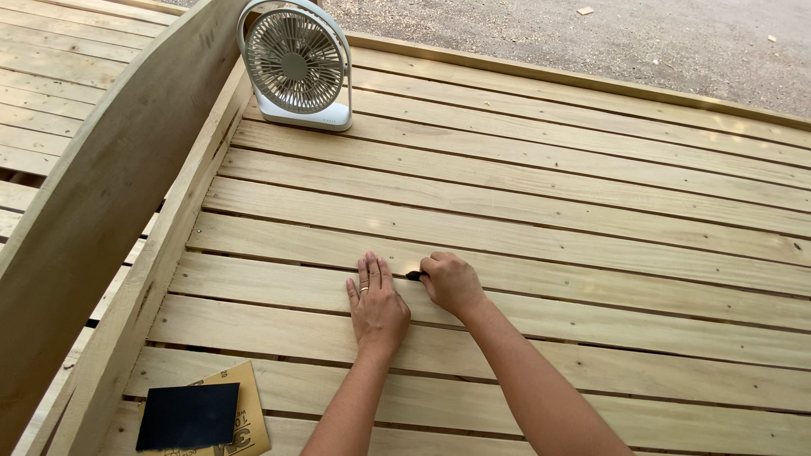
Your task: The person sands a wooden slatted surface using a small sanding block. They move the block back and forth along the grain of the wood, occasionally switching hands and adjusting grip. The task is performed outdoors on a wooden deck or bench.
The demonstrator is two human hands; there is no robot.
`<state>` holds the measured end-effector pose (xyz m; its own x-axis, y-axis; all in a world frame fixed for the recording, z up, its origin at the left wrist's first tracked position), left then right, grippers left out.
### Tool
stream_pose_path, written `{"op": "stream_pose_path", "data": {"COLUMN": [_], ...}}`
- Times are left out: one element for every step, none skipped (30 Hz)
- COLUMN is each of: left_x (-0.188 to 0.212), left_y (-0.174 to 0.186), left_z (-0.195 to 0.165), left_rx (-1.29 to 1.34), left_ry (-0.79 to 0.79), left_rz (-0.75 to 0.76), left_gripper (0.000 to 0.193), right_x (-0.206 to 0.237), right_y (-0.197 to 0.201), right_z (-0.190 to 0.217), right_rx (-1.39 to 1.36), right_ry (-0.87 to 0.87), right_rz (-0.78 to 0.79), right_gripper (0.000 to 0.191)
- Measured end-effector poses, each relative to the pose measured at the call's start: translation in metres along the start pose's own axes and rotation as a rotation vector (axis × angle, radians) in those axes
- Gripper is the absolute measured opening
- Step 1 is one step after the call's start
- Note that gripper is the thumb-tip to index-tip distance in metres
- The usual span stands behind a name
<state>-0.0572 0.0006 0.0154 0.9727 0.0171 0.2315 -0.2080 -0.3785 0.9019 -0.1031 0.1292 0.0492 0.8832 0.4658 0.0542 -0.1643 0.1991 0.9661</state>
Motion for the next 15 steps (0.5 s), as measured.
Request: {"op": "stream_pose_path", "data": {"left_x": [0.0,-0.001,-0.001,-0.002,-0.002,-0.003,-0.003,-0.003,-0.002,-0.003,-0.003,-0.002,-0.002,-0.002,-0.002], "left_y": [-0.001,-0.001,-0.002,-0.002,-0.004,-0.005,-0.005,-0.004,-0.003,-0.003,-0.003,-0.003,-0.003,-0.003,-0.003], "left_z": [0.0,0.0,0.0,0.0,0.0,0.0,0.0,0.0,0.0,0.0,0.0,-0.001,-0.001,-0.001,-0.001], "left_rx": [0.011,0.023,0.033,0.02,0.007,-0.006,0.005,0.018,0.029,0.025,0.019,0.012,0.012,0.015,0.019], "left_ry": [0.0,0.001,0.001,0.003,0.007,0.01,0.008,0.004,0.001,0.0,0.0,-0.001,-0.001,-0.002,-0.001], "left_rz": [0.008,0.013,0.017,0.026,0.036,0.047,0.035,0.023,0.002,-0.004,-0.005,-0.003,-0.011,-0.019,-0.023], "left_gripper": [0.065,0.065,0.066,0.066,0.067,0.067,0.066,0.065,0.063,0.064,0.064,0.064,0.064,0.064,0.063], "right_x": [-0.005,-0.009,-0.012,-0.014,-0.016,-0.017,-0.017,-0.017,-0.016,-0.015,-0.012,-0.009,-0.006,-0.002,0.004], "right_y": [-0.002,-0.002,-0.002,-0.004,-0.006,-0.008,-0.008,-0.007,-0.006,-0.004,-0.002,0.0,0.002,0.006,0.008], "right_z": [0.007,0.012,0.017,0.017,0.016,0.014,0.013,0.011,0.008,0.007,0.004,0.001,-0.002,-0.007,-0.012], "right_rx": [-0.015,-0.029,-0.043,-0.066,-0.089,-0.113,-0.121,-0.126,-0.13,-0.125,-0.125,-0.125,-0.116,-0.104,-0.093], "right_ry": [0.019,0.04,0.061,0.039,0.018,-0.003,-0.008,-0.013,-0.013,0.001,0.011,0.019,0.022,0.024,0.026], "right_rz": [-0.021,-0.043,-0.067,-0.053,-0.038,-0.023,-0.017,-0.01,-0.01,-0.022,-0.029,-0.035,-0.039,-0.042,-0.04], "right_gripper": [0.012,0.012,0.012,0.011,0.01,0.01,0.01,0.011,0.012,0.012,0.012,0.012,0.012,0.013,0.013]}}
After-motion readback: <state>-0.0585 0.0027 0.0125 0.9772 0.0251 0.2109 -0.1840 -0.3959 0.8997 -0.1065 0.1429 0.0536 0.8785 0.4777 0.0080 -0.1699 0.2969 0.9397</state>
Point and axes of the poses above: each hand's wrist, its own x-axis away from the middle knuckle, its own y-axis out of the back of the hand, z = x × y, the point moved 7 cm from there along -x, towards the middle knuckle, and after that the axes turned 12 degrees about z, right-handed, at the moved point
